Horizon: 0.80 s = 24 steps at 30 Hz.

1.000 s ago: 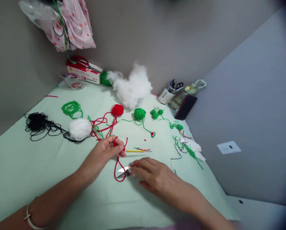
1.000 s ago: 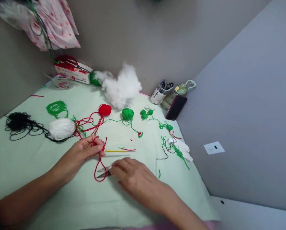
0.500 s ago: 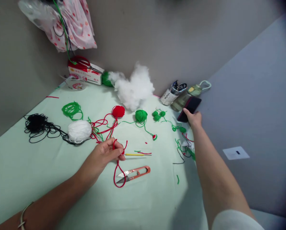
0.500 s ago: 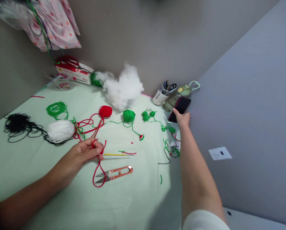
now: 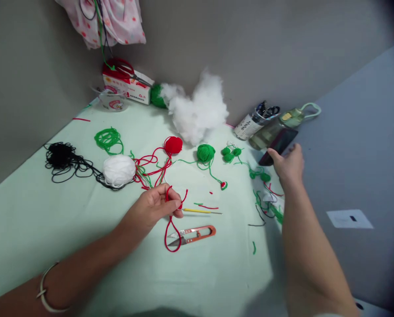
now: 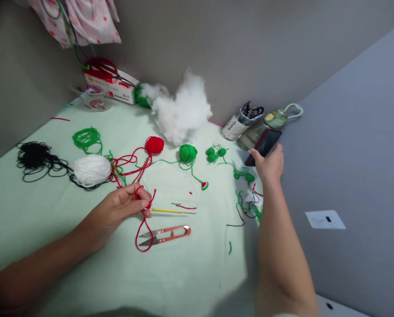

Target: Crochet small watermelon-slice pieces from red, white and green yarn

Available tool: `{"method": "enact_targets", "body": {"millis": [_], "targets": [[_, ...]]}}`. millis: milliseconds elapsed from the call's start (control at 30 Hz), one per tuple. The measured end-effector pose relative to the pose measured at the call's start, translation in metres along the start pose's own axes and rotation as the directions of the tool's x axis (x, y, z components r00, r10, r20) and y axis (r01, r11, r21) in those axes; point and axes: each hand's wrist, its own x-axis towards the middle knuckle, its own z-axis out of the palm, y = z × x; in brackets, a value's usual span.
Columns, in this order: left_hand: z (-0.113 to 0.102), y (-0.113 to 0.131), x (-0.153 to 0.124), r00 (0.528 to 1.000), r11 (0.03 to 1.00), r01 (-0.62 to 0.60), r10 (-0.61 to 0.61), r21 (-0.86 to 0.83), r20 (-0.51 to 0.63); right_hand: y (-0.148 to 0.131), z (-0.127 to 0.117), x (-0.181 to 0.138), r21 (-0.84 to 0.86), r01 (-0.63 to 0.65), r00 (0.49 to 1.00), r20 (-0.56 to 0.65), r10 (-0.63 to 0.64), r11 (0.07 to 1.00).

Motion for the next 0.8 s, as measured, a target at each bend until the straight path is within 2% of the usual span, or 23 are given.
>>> {"method": "enact_targets", "body": {"millis": [33,67,100,167,200,233,267,300,333,400,467,533,600,700,800], "targets": [[0.0,0.0,0.001,1.0,1.0,-0.001,0.001,-0.003,-0.001,-0.012,-0.008,-0.013,0.028,-0.003,1.0,-0.015,0.003,1.0],[0.0,0.0,0.001,1.0,1.0,-0.004,0.004,-0.003,-0.001,-0.027,-0.017,-0.029,0.099,0.02,0.999,0.03,-0.023,0.995],[0.0,0.0,0.002,1.0,1.0,-0.009,0.009,-0.001,-0.002,-0.044,-0.026,-0.048,0.282,0.041,0.991,0.111,-0.075,0.959],[0.001,0.0,0.003,1.0,1.0,-0.019,0.019,0.005,-0.008,-0.081,-0.043,-0.092,0.412,0.104,0.933,0.275,-0.232,0.905],[0.002,0.0,0.003,1.0,1.0,-0.024,0.024,0.008,-0.012,-0.099,-0.049,-0.114,0.508,0.165,0.811,0.418,-0.409,0.845],[0.002,0.0,0.002,0.999,1.0,-0.027,0.027,0.012,-0.016,-0.116,-0.053,-0.135,0.574,0.197,0.636,0.542,-0.55,0.794],[0.003,-0.001,0.002,0.999,0.999,-0.029,0.03,0.015,-0.02,-0.13,-0.054,-0.155,0.607,0.241,0.467,0.611,-0.639,0.757],[0.003,-0.001,0.002,0.999,0.999,-0.032,0.032,0.02,-0.023,-0.14,-0.052,-0.172,0.588,0.32,0.377,0.64,-0.669,0.743],[0.003,-0.002,0.001,0.999,0.999,-0.036,0.037,0.026,-0.023,-0.147,-0.048,-0.186,0.52,0.421,0.357,0.658,-0.663,0.743],[0.002,-0.003,0.001,0.999,0.998,-0.047,0.047,0.032,-0.02,-0.151,-0.036,-0.206,0.385,0.594,0.354,0.663,-0.66,0.706],[0.001,-0.004,0.0,0.998,0.998,-0.062,0.063,0.026,-0.014,-0.146,-0.026,-0.216,0.3,0.669,0.348,0.683,-0.643,0.68],[0.0,-0.005,-0.001,0.997,0.996,-0.081,0.081,0.022,-0.012,-0.138,-0.024,-0.217,0.235,0.687,0.388,0.681,-0.621,0.688],[-0.001,-0.005,-0.002,0.995,0.995,-0.095,0.095,0.032,-0.007,-0.129,-0.032,-0.212,0.175,0.627,0.448,0.716,-0.535,0.759],[0.0,-0.004,-0.003,0.995,0.994,-0.098,0.098,0.054,0.006,-0.117,-0.056,-0.199,0.115,0.451,0.524,0.768,-0.367,0.885],[0.001,-0.004,-0.004,0.995,0.993,-0.098,0.097,0.064,0.012,-0.112,-0.074,-0.188,0.23,0.233,0.566,0.758,-0.324,0.945]]}}
